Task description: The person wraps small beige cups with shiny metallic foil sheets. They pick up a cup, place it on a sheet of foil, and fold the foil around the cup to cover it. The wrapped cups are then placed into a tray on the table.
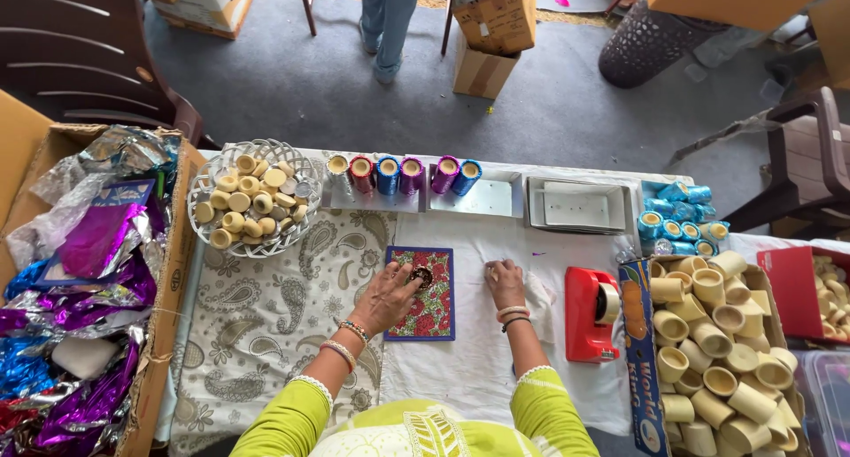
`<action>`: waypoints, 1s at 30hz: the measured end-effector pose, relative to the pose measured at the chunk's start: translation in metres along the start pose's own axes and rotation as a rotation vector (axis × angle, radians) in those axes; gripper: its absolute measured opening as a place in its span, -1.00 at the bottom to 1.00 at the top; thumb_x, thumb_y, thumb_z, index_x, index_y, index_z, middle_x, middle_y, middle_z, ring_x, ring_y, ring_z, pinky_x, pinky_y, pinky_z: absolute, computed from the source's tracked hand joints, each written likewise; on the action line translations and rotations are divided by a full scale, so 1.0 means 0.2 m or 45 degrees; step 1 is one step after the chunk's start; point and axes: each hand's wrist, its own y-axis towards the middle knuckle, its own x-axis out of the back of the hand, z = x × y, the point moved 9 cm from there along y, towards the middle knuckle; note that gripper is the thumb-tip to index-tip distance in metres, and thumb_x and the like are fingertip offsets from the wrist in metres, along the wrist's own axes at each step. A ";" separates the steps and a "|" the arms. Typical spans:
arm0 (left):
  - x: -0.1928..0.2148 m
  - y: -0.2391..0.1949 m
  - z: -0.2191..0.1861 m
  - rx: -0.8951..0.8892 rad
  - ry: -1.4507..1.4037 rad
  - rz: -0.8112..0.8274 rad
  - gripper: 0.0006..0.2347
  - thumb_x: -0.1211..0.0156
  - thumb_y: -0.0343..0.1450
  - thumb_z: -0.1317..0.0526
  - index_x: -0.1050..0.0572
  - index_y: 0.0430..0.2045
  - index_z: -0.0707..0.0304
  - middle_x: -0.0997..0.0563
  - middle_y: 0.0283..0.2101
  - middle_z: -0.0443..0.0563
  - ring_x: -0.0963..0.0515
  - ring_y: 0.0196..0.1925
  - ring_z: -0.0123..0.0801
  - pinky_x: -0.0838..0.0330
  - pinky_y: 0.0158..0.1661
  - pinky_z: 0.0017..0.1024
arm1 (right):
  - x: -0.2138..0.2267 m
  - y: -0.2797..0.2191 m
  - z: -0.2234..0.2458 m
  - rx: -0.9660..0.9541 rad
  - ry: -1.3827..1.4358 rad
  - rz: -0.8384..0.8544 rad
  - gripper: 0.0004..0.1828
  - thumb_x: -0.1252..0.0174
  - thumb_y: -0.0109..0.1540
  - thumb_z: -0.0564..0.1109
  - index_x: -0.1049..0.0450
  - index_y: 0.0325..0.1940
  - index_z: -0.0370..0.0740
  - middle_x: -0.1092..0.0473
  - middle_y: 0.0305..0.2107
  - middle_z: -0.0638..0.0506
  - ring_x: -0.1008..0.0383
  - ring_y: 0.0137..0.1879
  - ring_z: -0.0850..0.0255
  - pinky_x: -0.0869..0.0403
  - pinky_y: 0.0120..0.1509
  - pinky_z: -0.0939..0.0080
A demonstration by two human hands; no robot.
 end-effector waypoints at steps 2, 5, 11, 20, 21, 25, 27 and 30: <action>0.02 0.00 0.00 -0.011 0.018 -0.070 -0.68 -0.26 0.32 0.21 -0.57 -0.03 0.17 -0.34 0.16 0.13 -0.32 0.24 -0.04 -0.36 0.19 -0.12 | 0.01 0.02 0.05 -0.066 0.194 -0.004 -0.64 -0.38 0.11 -0.14 -0.57 -0.01 -0.05 -0.46 -0.13 -0.07 -0.47 -0.03 -0.03 -0.50 0.10 0.03; 0.02 -0.01 -0.01 -0.011 0.017 -0.114 -0.67 -0.27 0.29 0.22 -0.57 -0.04 0.16 -0.33 0.16 0.14 -0.32 0.23 -0.02 -0.37 0.17 -0.10 | 0.01 0.01 0.22 -0.194 0.652 0.061 -0.65 -0.40 0.14 -0.13 -0.58 0.02 -0.05 -0.49 -0.17 -0.02 -0.56 -0.11 0.13 -0.57 0.01 0.17; 0.03 0.00 0.00 0.045 -0.070 0.007 -0.62 -0.26 0.29 0.25 -0.53 0.03 0.21 -0.34 0.09 0.15 -0.34 0.13 -0.02 -0.40 0.09 -0.11 | 0.14 -0.06 0.83 0.116 0.897 0.270 -0.63 -0.34 0.14 -0.24 -0.56 0.03 -0.11 -0.46 -0.11 -0.03 -0.59 -0.09 0.18 -0.64 -0.03 0.27; 0.16 0.03 -0.05 0.002 -0.206 -0.021 -0.70 -0.24 0.27 0.31 -0.50 -0.12 0.31 -0.43 -0.01 0.13 -0.44 0.01 -0.05 -0.45 0.04 -0.17 | 0.14 -0.08 1.03 0.519 0.300 0.273 -0.54 -0.32 0.10 -0.25 -0.50 0.09 -0.13 -0.42 -0.11 -0.06 -0.44 0.05 -0.05 -0.50 0.13 0.04; 0.19 0.04 -0.06 -0.018 -0.229 -0.067 -0.69 -0.23 0.27 0.33 -0.50 -0.10 0.33 -0.47 -0.04 0.14 -0.46 -0.02 -0.05 -0.46 0.03 -0.19 | 0.14 -0.07 1.02 0.522 0.286 0.281 -0.54 -0.32 0.11 -0.23 -0.48 0.10 -0.13 -0.42 -0.11 -0.05 -0.44 0.05 -0.05 -0.48 0.14 0.02; 0.21 0.03 -0.02 0.009 -0.358 -0.174 -0.70 -0.22 0.22 0.39 -0.51 -0.16 0.33 -0.55 -0.08 0.15 -0.52 -0.03 -0.04 -0.49 0.00 -0.23 | 0.12 -0.06 1.00 0.530 0.264 0.320 -0.52 -0.33 0.11 -0.22 -0.46 0.11 -0.15 -0.43 -0.12 -0.06 -0.44 0.04 -0.05 -0.48 0.14 0.03; 0.18 0.02 0.03 0.108 -0.434 -0.187 -0.72 -0.25 0.23 0.41 -0.49 -0.19 0.33 -0.60 -0.12 0.15 -0.56 -0.01 -0.05 -0.51 0.02 -0.24 | 0.09 -0.07 1.00 0.551 0.208 0.356 -0.52 -0.34 0.11 -0.20 -0.45 0.11 -0.16 -0.41 -0.11 -0.07 -0.43 0.04 -0.05 -0.48 0.15 0.05; 0.15 0.02 0.06 0.176 -0.494 -0.204 -0.75 -0.29 0.30 0.39 -0.49 -0.16 0.32 -0.62 -0.13 0.11 -0.58 -0.01 -0.12 -0.51 0.01 -0.28 | 0.04 -0.08 0.99 0.583 0.137 0.382 -0.51 -0.37 0.09 -0.18 -0.45 0.10 -0.17 -0.40 -0.09 -0.08 -0.43 0.05 -0.04 -0.48 0.18 0.07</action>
